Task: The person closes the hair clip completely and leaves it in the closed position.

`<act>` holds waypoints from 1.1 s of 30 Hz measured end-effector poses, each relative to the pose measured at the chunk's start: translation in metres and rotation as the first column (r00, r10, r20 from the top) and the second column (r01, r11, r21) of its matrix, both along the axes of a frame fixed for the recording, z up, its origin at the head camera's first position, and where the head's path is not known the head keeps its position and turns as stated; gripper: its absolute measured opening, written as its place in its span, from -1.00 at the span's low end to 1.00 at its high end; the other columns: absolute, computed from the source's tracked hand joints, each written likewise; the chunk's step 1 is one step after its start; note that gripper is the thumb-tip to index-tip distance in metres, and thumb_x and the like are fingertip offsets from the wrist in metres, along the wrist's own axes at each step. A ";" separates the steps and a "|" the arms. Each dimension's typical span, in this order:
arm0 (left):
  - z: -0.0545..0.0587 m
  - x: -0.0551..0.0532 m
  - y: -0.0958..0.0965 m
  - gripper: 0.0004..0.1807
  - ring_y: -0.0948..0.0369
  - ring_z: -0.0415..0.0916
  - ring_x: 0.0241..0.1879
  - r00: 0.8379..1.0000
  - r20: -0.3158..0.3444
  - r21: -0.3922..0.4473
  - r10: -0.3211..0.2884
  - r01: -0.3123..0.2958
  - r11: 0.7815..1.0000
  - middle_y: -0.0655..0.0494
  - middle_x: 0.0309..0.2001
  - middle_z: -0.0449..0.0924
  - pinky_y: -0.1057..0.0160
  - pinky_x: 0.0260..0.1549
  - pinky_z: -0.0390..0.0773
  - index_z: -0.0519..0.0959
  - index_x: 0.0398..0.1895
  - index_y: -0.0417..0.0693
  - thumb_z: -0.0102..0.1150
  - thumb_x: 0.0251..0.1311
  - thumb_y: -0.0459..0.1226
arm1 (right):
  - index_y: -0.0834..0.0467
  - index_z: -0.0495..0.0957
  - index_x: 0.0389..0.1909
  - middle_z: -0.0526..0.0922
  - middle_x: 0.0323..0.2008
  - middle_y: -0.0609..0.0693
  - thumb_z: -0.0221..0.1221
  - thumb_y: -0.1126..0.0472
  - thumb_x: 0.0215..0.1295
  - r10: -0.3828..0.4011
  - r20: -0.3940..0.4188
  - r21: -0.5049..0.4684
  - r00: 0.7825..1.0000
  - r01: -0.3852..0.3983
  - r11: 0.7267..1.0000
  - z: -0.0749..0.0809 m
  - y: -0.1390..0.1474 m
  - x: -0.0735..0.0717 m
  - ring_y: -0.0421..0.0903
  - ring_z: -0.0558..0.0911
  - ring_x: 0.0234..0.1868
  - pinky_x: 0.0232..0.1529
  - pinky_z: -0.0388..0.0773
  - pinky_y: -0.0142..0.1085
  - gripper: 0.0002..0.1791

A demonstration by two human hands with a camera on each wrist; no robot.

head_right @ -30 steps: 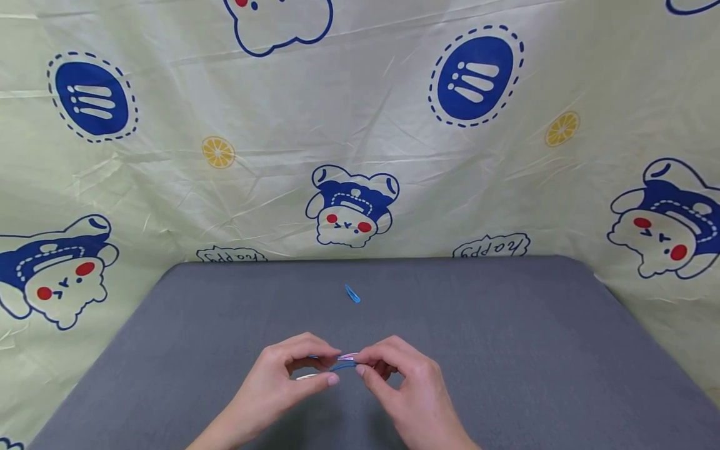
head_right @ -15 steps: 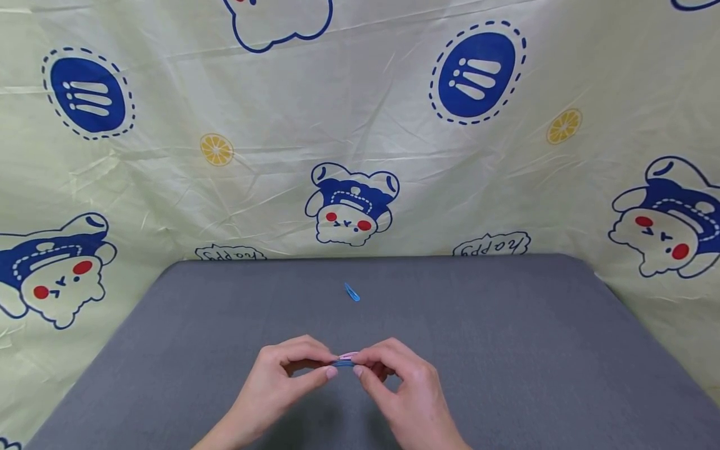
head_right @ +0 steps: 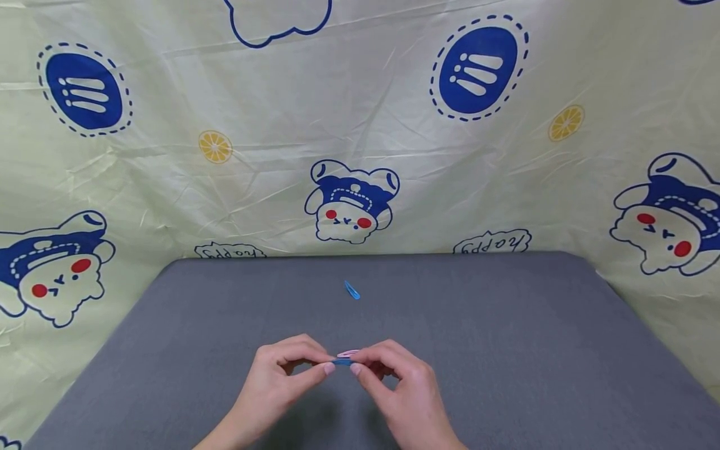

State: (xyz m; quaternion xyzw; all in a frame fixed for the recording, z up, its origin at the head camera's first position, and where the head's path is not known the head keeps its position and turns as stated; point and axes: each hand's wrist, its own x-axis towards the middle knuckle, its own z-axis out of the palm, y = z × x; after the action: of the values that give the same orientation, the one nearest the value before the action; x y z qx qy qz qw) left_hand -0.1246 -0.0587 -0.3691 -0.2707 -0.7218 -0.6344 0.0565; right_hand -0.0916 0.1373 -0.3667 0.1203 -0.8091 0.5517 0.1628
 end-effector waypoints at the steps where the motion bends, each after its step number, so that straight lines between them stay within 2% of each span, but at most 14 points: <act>1: 0.000 0.000 0.000 -0.91 0.15 0.58 -0.32 1.000 0.003 0.002 0.007 -0.007 1.000 0.21 -0.37 0.66 0.25 -0.32 0.58 0.75 -0.40 0.07 0.40 0.13 -0.35 | -0.14 0.67 -0.30 0.64 -0.33 -0.25 0.35 0.25 0.22 -0.001 0.004 -0.006 1.000 0.001 1.000 -0.001 -0.001 0.000 -0.20 0.63 -0.31 -0.21 0.62 -0.32 -0.82; 6: -0.001 0.002 0.001 -0.90 0.15 0.55 -0.34 1.000 0.011 0.000 0.020 -0.020 1.000 0.20 -0.39 0.64 0.29 -0.37 0.55 0.73 -0.43 0.08 0.40 0.12 -0.35 | -0.10 0.67 -0.29 0.65 -0.31 -0.19 0.34 0.29 0.22 0.005 -0.037 -0.036 0.999 -0.006 0.999 -0.005 -0.003 -0.001 -0.18 0.63 -0.29 -0.21 0.62 -0.33 -0.82; 10: -0.002 0.001 0.001 -0.93 0.13 0.54 -0.32 0.999 0.044 0.008 -0.002 0.002 1.000 0.17 -0.38 0.64 0.28 -0.34 0.54 0.73 -0.42 0.06 0.38 0.14 -0.33 | -0.05 0.66 -0.27 0.66 -0.30 -0.06 0.31 0.34 0.24 0.030 -0.072 -0.071 0.997 -0.035 0.997 -0.008 -0.004 0.000 -0.15 0.63 -0.29 -0.20 0.62 -0.33 -0.81; 14: -0.003 -0.001 0.000 -0.93 0.11 0.55 -0.28 0.996 0.072 0.041 -0.048 0.045 0.998 0.12 -0.37 0.65 0.25 -0.27 0.57 0.73 -0.39 0.02 0.37 0.15 -0.36 | -0.03 0.65 -0.25 0.64 -0.30 -0.06 0.28 0.28 0.29 0.042 -0.025 -0.095 0.999 -0.044 0.994 -0.009 -0.004 0.000 -0.13 0.62 -0.30 -0.23 0.62 -0.30 -0.87; 17: -0.004 -0.003 0.000 -0.91 0.12 0.56 -0.27 0.995 0.059 0.066 -0.086 0.082 0.994 0.14 -0.36 0.65 0.24 -0.25 0.58 0.72 -0.38 -0.02 0.35 0.15 -0.40 | -0.02 0.64 -0.25 0.63 -0.32 -0.12 0.26 0.26 0.31 0.056 0.002 -0.099 0.998 -0.056 0.993 -0.009 -0.002 -0.001 -0.12 0.60 -0.34 -0.29 0.61 -0.29 -0.90; 20: -0.006 -0.005 -0.001 -0.87 0.15 0.56 -0.27 0.993 0.009 0.082 -0.116 0.115 0.990 0.17 -0.37 0.65 0.26 -0.28 0.59 0.72 -0.37 -0.04 0.32 0.14 -0.46 | 0.01 0.63 -0.24 0.62 -0.32 -0.12 0.24 0.32 0.32 0.103 -0.025 -0.103 0.994 -0.105 0.989 -0.011 0.000 -0.002 -0.11 0.58 -0.36 -0.34 0.59 -0.29 -0.87; 24: -0.008 -0.007 -0.002 -0.82 0.17 0.56 -0.29 0.987 -0.042 0.094 -0.155 0.159 0.983 0.14 -0.37 0.65 0.27 -0.32 0.58 0.72 -0.36 -0.10 0.29 0.12 -0.54 | 0.09 0.62 -0.20 0.62 -0.32 -0.05 0.19 0.42 0.33 0.180 -0.107 -0.100 0.978 -0.190 0.977 -0.014 0.004 -0.006 -0.10 0.57 -0.35 -0.35 0.56 -0.31 -0.83; 27: -0.010 -0.009 -0.003 -0.83 0.20 0.55 -0.30 0.983 -0.035 0.092 -0.182 0.185 0.978 0.14 -0.38 0.64 0.28 -0.34 0.57 0.72 -0.36 -0.11 0.29 0.11 -0.54 | 0.11 0.61 -0.20 0.62 -0.32 -0.05 0.18 0.43 0.33 0.218 -0.131 -0.088 0.967 -0.230 0.969 -0.016 0.006 -0.008 -0.10 0.57 -0.35 -0.35 0.56 -0.32 -0.83; 30: -0.012 -0.012 -0.004 -0.86 0.20 0.55 -0.30 0.976 -0.022 0.090 -0.217 0.218 0.972 0.13 -0.38 0.65 0.28 -0.35 0.57 0.71 -0.36 -0.14 0.27 0.13 -0.53 | 0.10 0.61 -0.22 0.60 -0.35 -0.05 0.19 0.42 0.33 0.258 -0.102 -0.085 0.961 -0.267 0.960 -0.016 0.009 -0.009 -0.11 0.56 -0.37 -0.36 0.54 -0.33 -0.84; 33: -0.015 -0.015 -0.006 -0.88 0.21 0.54 -0.31 0.968 -0.008 0.084 -0.251 0.251 0.964 0.11 -0.38 0.64 0.28 -0.34 0.59 0.71 -0.36 -0.17 0.27 0.14 -0.52 | 0.09 0.60 -0.23 0.56 -0.40 -0.04 0.18 0.42 0.34 0.315 -0.082 -0.090 0.945 -0.322 0.942 -0.016 0.012 -0.010 -0.12 0.54 -0.40 -0.40 0.52 -0.31 -0.84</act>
State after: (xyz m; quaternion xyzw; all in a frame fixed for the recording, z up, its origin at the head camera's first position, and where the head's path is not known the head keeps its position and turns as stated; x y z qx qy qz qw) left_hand -0.1401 -0.0642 -0.3840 -0.3563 -0.6542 -0.6670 -0.0139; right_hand -0.1018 0.1491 -0.3830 0.2594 -0.7437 0.6072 0.1043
